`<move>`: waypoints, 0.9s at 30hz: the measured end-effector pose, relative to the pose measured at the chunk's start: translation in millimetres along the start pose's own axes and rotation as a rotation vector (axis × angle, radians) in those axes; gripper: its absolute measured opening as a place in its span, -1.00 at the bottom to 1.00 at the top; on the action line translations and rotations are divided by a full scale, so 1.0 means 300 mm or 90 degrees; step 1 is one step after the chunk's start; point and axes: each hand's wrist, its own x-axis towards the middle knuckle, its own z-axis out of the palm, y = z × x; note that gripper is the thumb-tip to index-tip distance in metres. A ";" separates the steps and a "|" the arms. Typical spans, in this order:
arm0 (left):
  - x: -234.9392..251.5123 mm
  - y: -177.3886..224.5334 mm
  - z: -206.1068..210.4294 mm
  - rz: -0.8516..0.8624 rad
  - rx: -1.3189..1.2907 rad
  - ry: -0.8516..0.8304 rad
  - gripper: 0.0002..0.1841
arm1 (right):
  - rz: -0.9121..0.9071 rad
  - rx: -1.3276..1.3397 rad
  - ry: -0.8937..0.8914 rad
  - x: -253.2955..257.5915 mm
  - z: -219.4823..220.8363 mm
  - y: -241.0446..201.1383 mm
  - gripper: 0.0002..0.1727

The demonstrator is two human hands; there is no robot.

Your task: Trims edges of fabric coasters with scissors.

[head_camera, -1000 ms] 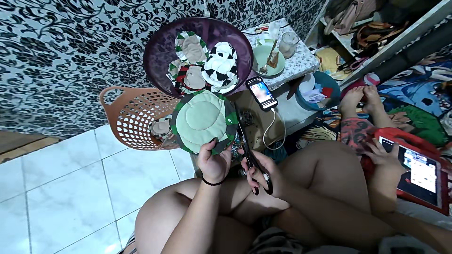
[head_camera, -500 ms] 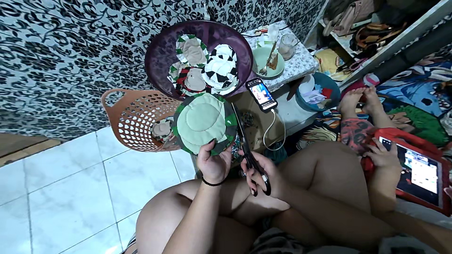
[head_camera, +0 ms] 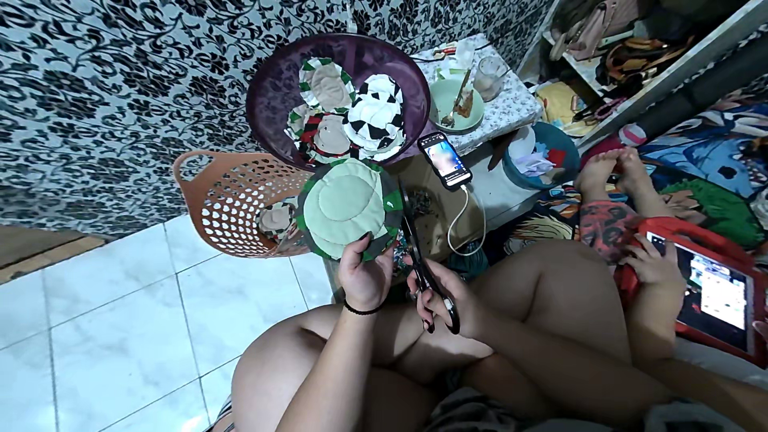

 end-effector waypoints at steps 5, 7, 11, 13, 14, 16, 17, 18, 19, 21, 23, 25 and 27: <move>0.000 0.001 0.002 -0.009 -0.020 0.006 -0.56 | -0.006 0.024 0.005 -0.001 0.004 0.004 -0.09; 0.001 0.001 0.002 -0.013 -0.030 0.009 -0.55 | -0.009 0.032 0.008 -0.001 0.005 0.006 -0.09; 0.002 0.001 -0.001 -0.016 -0.034 0.014 -0.54 | -0.008 0.028 0.033 -0.007 0.006 0.005 -0.21; 0.001 0.001 0.000 -0.018 -0.031 0.021 -0.53 | 0.005 0.020 0.049 -0.010 0.009 -0.005 -0.26; 0.001 0.002 0.001 -0.019 -0.031 0.026 -0.53 | 0.011 0.017 0.057 -0.012 0.011 -0.012 -0.29; 0.000 0.003 0.003 -0.023 -0.032 0.027 -0.53 | 0.019 0.014 0.073 -0.014 0.016 -0.020 -0.36; 0.000 0.003 0.003 -0.023 -0.031 0.025 -0.53 | 0.020 0.011 0.082 -0.016 0.019 -0.024 -0.39; 0.000 0.003 0.003 -0.023 -0.029 0.021 -0.53 | 0.022 0.007 0.088 -0.018 0.021 -0.027 -0.41; 0.001 0.003 0.002 -0.021 -0.029 0.018 -0.54 | 0.023 0.003 0.093 -0.019 0.022 -0.029 -0.42; 0.001 0.002 0.002 -0.019 -0.033 0.012 -0.54 | 0.023 0.007 0.094 -0.019 0.024 -0.030 -0.42; -0.001 0.003 0.006 -0.016 -0.039 0.013 -0.53 | 0.009 0.022 0.069 -0.018 0.020 -0.020 -0.34; -0.003 0.002 0.007 -0.011 -0.043 0.008 -0.54 | -0.042 0.039 0.008 -0.011 0.012 0.017 -0.14; -0.007 -0.001 0.009 -0.004 -0.043 -0.004 -0.55 | -0.073 0.057 -0.049 0.000 0.007 0.054 0.07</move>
